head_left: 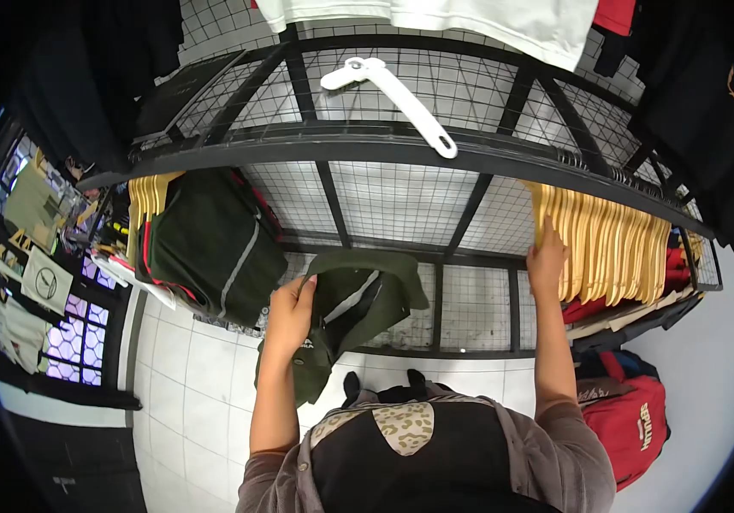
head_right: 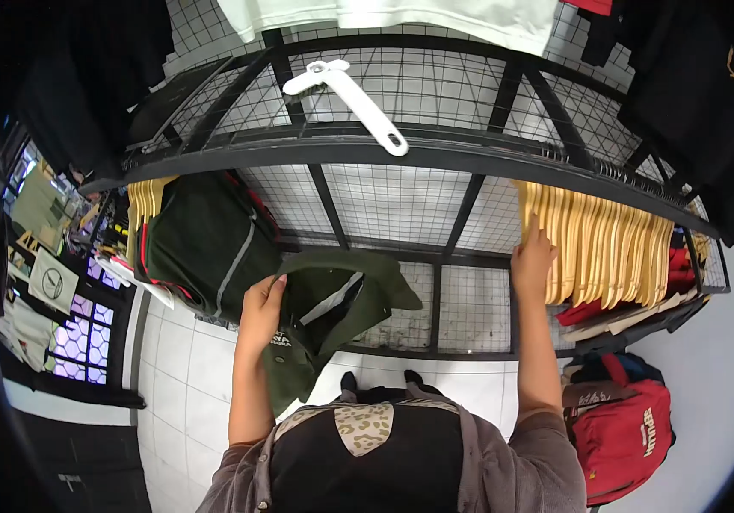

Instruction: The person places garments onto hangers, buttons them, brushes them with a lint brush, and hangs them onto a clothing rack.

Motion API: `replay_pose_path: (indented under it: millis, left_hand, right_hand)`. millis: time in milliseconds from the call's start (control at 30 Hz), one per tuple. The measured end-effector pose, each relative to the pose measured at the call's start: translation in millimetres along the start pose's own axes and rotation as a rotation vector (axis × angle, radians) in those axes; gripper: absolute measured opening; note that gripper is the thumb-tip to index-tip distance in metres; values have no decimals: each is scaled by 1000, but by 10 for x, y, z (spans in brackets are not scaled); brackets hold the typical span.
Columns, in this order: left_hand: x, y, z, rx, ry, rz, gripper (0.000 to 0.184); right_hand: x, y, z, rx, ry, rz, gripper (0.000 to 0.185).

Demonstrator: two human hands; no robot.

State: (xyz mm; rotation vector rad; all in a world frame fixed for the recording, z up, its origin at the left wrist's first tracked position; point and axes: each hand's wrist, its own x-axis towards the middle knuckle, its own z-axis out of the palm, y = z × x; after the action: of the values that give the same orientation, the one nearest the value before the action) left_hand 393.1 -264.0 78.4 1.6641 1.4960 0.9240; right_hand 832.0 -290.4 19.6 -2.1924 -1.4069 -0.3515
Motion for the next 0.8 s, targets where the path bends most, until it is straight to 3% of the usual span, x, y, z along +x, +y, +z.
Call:
replay_pose_path:
  millis: [33, 67, 133, 200, 267, 300, 333, 367, 400, 500, 567, 600, 700, 800]
  left_hand:
    - [73, -23, -91, 4, -10, 7, 34]
    - [137, -21, -184, 57, 3, 24, 33]
    - [201, 2, -356, 115, 7, 36, 32]
    - [255, 39, -498, 428, 160, 127, 27]
    - [342, -94, -624, 492, 198, 144, 25]
    - [393, -151, -691, 551, 252, 167, 23]
    - [437, -186, -755, 552, 247, 168, 23]
    - [474, -218, -817, 580, 274, 165, 24]
    - [506, -244, -875, 606, 303, 160, 24]
    - [612, -321, -1003, 616, 321, 159, 22]
    - [655, -357, -1044, 608, 345, 166, 22]
    - [663, -351, -1049, 603, 350, 170, 22]
    - [612, -240, -1005, 578, 329, 192, 21]
    - [557, -78, -825, 533, 262, 297, 17]
  right_hand:
    - [18, -41, 37, 12, 24, 80, 57]
    - [33, -60, 83, 11, 29, 90, 57]
    - [-2, -184, 139, 201, 223, -17, 47]
    - [-78, -417, 166, 227, 247, 4, 42]
    - [-198, -722, 160, 465, 283, 52, 29]
    - [-282, -827, 186, 515, 253, 19, 16]
    - [-415, -928, 238, 635, 121, 154, 15]
    - [-594, -1037, 314, 751, -14, 288, 15]
    - [-805, -1198, 402, 856, -12, 233, 18]
    - [-1627, -1450, 679, 1014, -193, 329, 22]
    - [-2079, -1649, 679, 986, -270, 251, 19]
    - [-2181, -1755, 622, 916, -236, 90, 15]
    - [-2308, -1918, 549, 891, -434, 69, 18]
    - [-2200, -1995, 641, 964, -458, 68, 19]
